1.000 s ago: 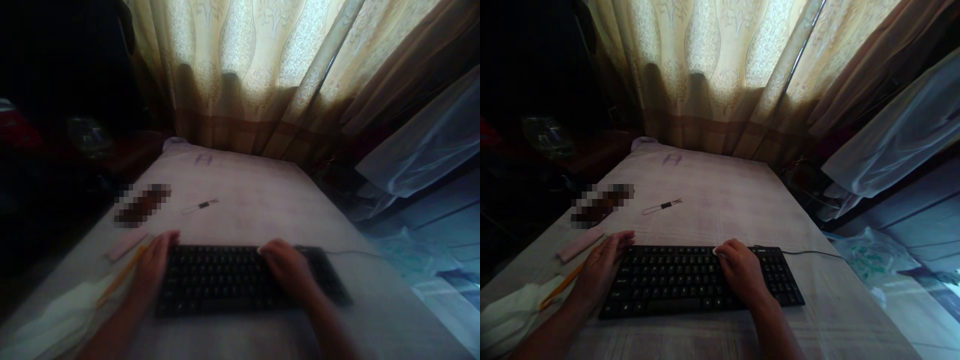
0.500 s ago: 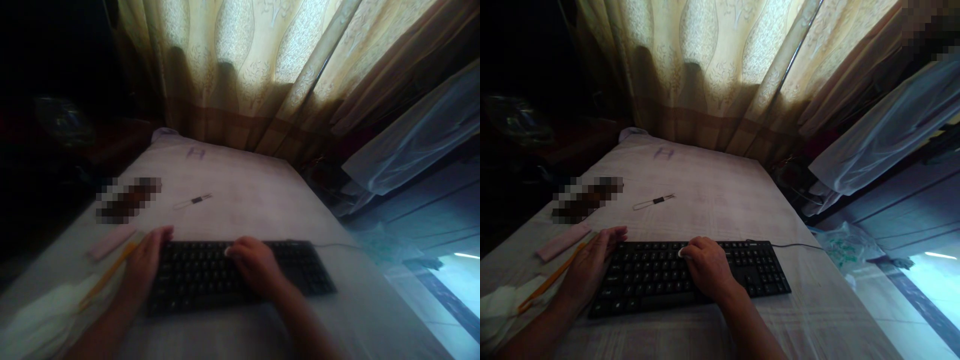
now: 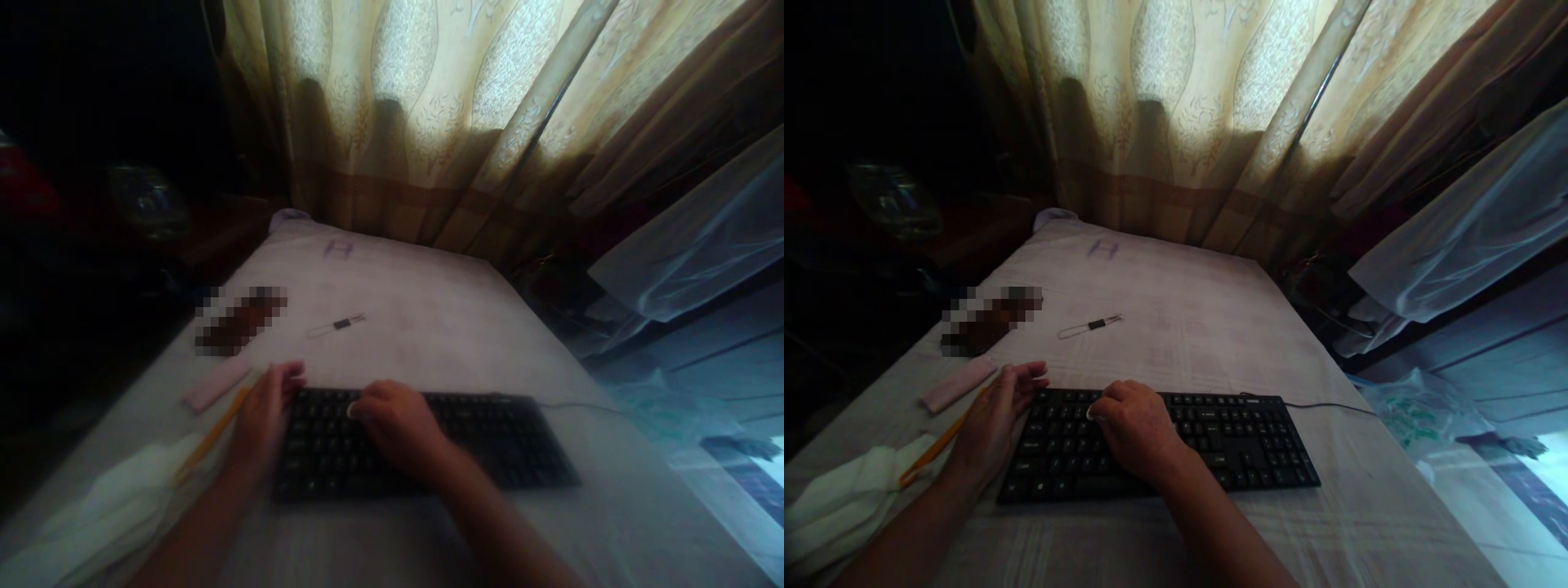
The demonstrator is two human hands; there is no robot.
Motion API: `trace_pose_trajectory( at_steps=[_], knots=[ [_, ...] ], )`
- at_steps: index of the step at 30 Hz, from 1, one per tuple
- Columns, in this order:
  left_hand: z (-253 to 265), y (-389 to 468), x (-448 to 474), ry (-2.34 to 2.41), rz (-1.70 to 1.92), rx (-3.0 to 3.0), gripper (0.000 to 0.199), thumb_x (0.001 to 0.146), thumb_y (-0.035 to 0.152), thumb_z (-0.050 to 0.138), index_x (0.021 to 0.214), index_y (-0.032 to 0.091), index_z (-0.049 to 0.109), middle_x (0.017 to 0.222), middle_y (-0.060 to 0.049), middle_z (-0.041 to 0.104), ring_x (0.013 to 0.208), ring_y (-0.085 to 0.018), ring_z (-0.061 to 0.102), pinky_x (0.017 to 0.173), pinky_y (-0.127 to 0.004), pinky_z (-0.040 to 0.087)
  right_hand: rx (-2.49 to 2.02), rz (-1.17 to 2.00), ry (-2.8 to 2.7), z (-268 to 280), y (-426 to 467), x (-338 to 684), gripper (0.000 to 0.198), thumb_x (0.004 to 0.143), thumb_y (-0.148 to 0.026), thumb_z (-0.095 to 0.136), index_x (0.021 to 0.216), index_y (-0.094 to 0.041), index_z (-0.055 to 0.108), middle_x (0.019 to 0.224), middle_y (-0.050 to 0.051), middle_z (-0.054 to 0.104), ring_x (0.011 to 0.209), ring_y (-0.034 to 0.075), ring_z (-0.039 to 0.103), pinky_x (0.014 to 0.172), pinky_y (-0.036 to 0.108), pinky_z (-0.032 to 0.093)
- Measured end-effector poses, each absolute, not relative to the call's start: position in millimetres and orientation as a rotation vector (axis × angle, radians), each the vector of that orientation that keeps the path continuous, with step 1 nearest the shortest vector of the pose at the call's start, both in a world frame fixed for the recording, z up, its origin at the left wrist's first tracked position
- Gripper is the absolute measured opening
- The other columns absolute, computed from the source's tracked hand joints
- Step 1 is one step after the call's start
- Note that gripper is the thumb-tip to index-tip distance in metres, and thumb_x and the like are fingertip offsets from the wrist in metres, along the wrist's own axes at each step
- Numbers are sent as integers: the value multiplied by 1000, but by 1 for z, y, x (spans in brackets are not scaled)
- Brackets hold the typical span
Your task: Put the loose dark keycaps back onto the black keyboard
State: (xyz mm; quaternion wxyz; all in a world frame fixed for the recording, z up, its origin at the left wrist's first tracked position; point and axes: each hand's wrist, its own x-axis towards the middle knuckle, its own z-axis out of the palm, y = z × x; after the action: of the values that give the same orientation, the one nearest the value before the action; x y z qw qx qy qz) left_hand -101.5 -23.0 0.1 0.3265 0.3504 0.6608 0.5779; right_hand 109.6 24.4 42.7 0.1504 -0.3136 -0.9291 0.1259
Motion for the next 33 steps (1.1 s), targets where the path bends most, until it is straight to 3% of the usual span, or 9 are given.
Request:
trace_pose_trajectory(
  at_steps=[7,11,18,27,33],
  knots=[
    [8,-21,-95,1573,1585,682,61,83,71,42,99,17,65,110,-11,69,98,-24,67,89,-41,52,-840,372,-2711,44,25,84,19,89,-16,57,98,-22,73,93,5,69,81,17,59,73,28,43],
    [17,-17,-93,1472,1668,426,50,87,61,45,91,16,65,101,-10,70,91,-20,67,87,-37,52,-792,348,-2752,43,25,69,17,91,-19,56,97,-22,72,90,5,68,78,17,58,71,28,41],
    [27,-14,-104,1418,1733,244,39,97,42,33,88,18,64,95,-8,69,85,-15,67,85,-31,54,-765,295,-2787,38,25,44,15,92,-23,55,92,-22,70,87,4,66,76,17,56,68,28,39],
    [30,-13,-108,1393,1786,181,37,97,40,35,87,19,64,97,-7,68,84,-14,67,89,-32,53,-735,257,-2817,42,25,27,20,92,-24,52,90,-21,71,87,6,66,76,19,56,67,30,39],
    [31,-13,-105,1373,1788,181,37,97,39,35,88,18,64,96,-7,68,81,-13,66,85,-31,53,-831,311,-2810,46,26,49,19,91,-22,56,98,-24,73,91,6,68,77,19,58,68,29,40]
  ],
)
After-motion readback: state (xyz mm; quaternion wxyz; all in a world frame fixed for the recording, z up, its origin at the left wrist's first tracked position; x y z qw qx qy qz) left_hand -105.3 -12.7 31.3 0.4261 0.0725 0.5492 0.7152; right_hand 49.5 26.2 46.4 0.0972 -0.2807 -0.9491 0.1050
